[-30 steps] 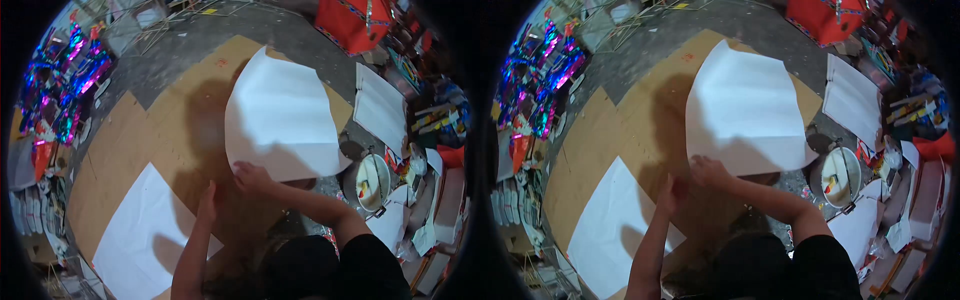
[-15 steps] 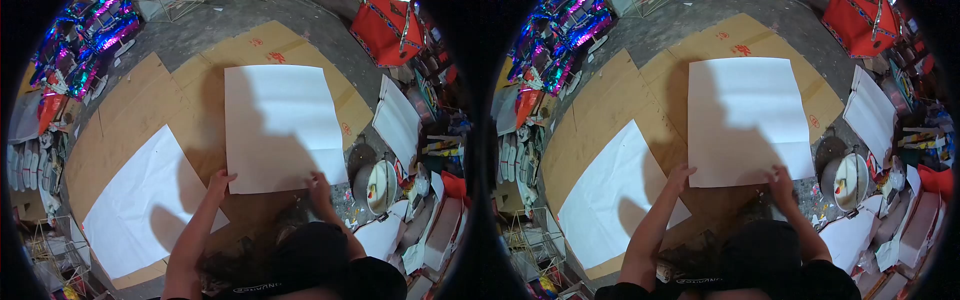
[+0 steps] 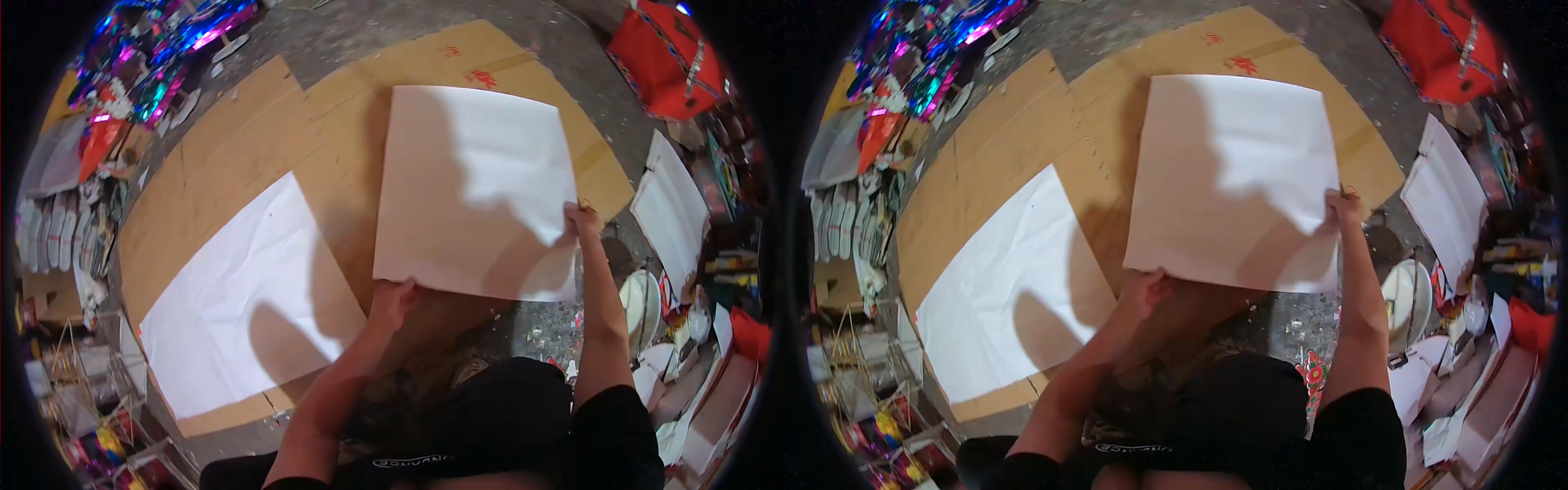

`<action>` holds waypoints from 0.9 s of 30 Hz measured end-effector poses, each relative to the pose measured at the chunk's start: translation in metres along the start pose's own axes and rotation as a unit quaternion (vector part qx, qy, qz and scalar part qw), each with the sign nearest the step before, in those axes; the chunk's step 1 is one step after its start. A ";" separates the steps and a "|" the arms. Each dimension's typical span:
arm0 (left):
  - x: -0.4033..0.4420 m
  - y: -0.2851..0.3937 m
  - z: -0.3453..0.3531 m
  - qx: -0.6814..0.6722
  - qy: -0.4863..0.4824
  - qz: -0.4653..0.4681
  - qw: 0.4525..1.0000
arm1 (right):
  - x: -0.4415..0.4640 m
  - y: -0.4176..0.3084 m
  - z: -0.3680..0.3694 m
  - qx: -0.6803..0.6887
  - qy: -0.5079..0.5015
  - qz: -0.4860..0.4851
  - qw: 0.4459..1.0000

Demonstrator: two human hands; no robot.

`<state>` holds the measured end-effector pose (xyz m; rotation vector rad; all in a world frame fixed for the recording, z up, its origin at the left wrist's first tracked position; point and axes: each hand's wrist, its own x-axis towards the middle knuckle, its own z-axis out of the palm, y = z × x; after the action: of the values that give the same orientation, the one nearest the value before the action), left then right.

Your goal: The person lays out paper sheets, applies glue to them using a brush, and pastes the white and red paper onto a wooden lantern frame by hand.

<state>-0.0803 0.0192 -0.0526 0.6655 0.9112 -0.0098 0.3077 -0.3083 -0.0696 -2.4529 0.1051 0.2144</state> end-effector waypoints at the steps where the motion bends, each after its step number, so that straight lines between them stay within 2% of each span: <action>1: 0.018 0.009 -0.007 0.023 -0.015 0.045 0.999 | -0.010 0.004 0.005 0.197 -0.025 0.005 0.980; 2: 0.023 0.032 -0.003 -0.008 -0.015 0.093 0.995 | -0.024 0.008 0.010 0.387 -0.052 0.016 0.921; 3: 0.024 0.059 0.005 -0.037 -0.015 0.142 0.989 | -0.037 0.005 0.018 0.411 -0.016 0.055 0.910; 4: 0.022 0.080 0.013 -0.059 -0.007 0.150 0.987 | -0.050 0.004 0.024 0.433 0.021 0.095 0.896; 5: 0.019 0.091 0.017 -0.081 0.000 0.159 0.984 | -0.061 0.020 0.039 0.525 -0.013 0.064 0.849; 7: 0.013 0.075 0.017 -0.104 -0.024 0.086 0.991 | -0.100 0.007 0.047 0.600 -0.080 0.123 0.786; 8: 0.011 0.063 0.019 -0.115 -0.040 0.048 0.991 | -0.140 -0.031 0.045 0.583 -0.113 0.212 0.776; 9: 0.010 0.048 0.020 -0.118 -0.037 0.028 0.992 | -0.160 -0.038 0.058 0.595 -0.129 0.200 0.768; 10: 0.007 0.036 0.020 -0.068 -0.012 0.066 0.995 | -0.177 -0.041 0.070 0.607 -0.145 0.188 0.758; 12: 0.001 0.020 0.019 0.033 0.038 0.137 0.989 | -0.216 -0.055 0.089 0.576 -0.155 0.143 0.790; 13: -0.002 0.024 0.012 -0.009 0.029 0.114 0.993 | -0.226 -0.057 0.092 0.559 -0.160 0.120 0.805; 16: -0.002 0.046 0.002 0.045 0.086 0.127 0.987 | -0.232 -0.066 0.081 0.527 -0.204 0.210 0.798; 19: -0.002 0.054 -0.018 0.001 0.061 0.176 0.983 | -0.189 -0.049 0.074 0.576 -0.151 0.226 0.771; 22: -0.003 0.056 -0.034 0.099 0.101 0.186 0.972 | -0.143 -0.032 0.072 0.572 -0.091 0.273 0.768; 24: -0.010 0.059 -0.035 0.145 0.101 0.224 0.958 | -0.116 -0.002 0.085 0.574 -0.080 0.252 0.775; 27: -0.007 0.048 -0.053 0.181 0.093 0.273 0.940 | -0.121 -0.009 0.085 0.559 -0.066 0.243 0.790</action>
<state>-0.1097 0.0842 -0.0454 1.2660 0.8872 0.3953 0.1791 -0.2453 -0.1074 -1.1721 0.6152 0.4019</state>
